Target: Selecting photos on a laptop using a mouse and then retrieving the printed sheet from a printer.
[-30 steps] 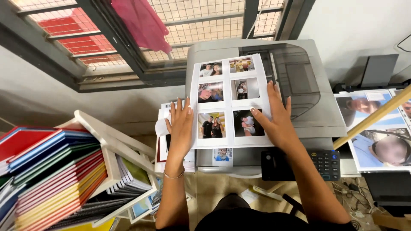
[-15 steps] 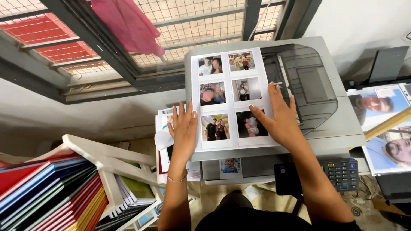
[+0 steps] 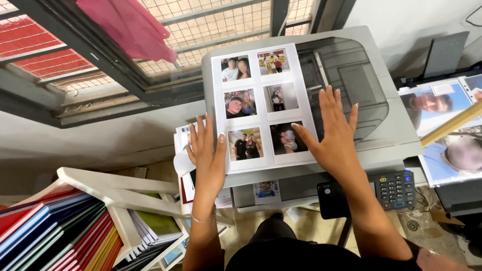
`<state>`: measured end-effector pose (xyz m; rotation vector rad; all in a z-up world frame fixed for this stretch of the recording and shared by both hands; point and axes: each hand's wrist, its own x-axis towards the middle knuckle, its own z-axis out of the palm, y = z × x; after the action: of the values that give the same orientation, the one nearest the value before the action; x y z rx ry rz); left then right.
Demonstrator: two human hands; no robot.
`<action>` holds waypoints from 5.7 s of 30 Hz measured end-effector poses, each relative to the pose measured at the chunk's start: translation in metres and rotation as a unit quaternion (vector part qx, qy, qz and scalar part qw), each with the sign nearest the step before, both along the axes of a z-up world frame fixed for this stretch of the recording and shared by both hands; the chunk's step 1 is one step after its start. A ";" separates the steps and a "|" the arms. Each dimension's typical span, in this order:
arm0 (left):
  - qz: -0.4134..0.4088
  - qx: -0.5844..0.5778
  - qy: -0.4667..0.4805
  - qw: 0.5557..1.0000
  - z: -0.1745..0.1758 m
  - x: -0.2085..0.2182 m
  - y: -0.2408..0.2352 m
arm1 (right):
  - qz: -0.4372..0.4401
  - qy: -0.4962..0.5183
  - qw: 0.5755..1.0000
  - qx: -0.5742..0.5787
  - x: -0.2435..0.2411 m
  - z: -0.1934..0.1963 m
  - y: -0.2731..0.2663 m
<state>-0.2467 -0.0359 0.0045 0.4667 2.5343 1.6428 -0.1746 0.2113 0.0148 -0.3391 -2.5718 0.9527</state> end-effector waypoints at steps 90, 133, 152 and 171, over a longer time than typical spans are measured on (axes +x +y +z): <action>-0.757 -0.030 0.219 0.615 -0.030 0.919 0.539 | -0.615 -0.150 0.774 0.014 1.035 -0.043 0.240; -0.604 0.056 0.446 0.658 -0.246 1.114 0.962 | -0.558 -0.038 0.811 0.174 1.185 -0.223 0.782; -0.489 0.287 0.497 0.657 -0.260 1.118 0.970 | -0.543 -0.007 0.808 0.228 1.184 -0.236 0.785; -0.450 0.294 0.518 0.665 -0.276 1.124 0.970 | -0.570 -0.026 0.787 0.235 1.182 -0.230 0.780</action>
<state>0.8772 0.9338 -0.2717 2.7784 1.2578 1.8216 1.0074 0.9908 -0.2147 -1.5062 -1.9091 -0.1530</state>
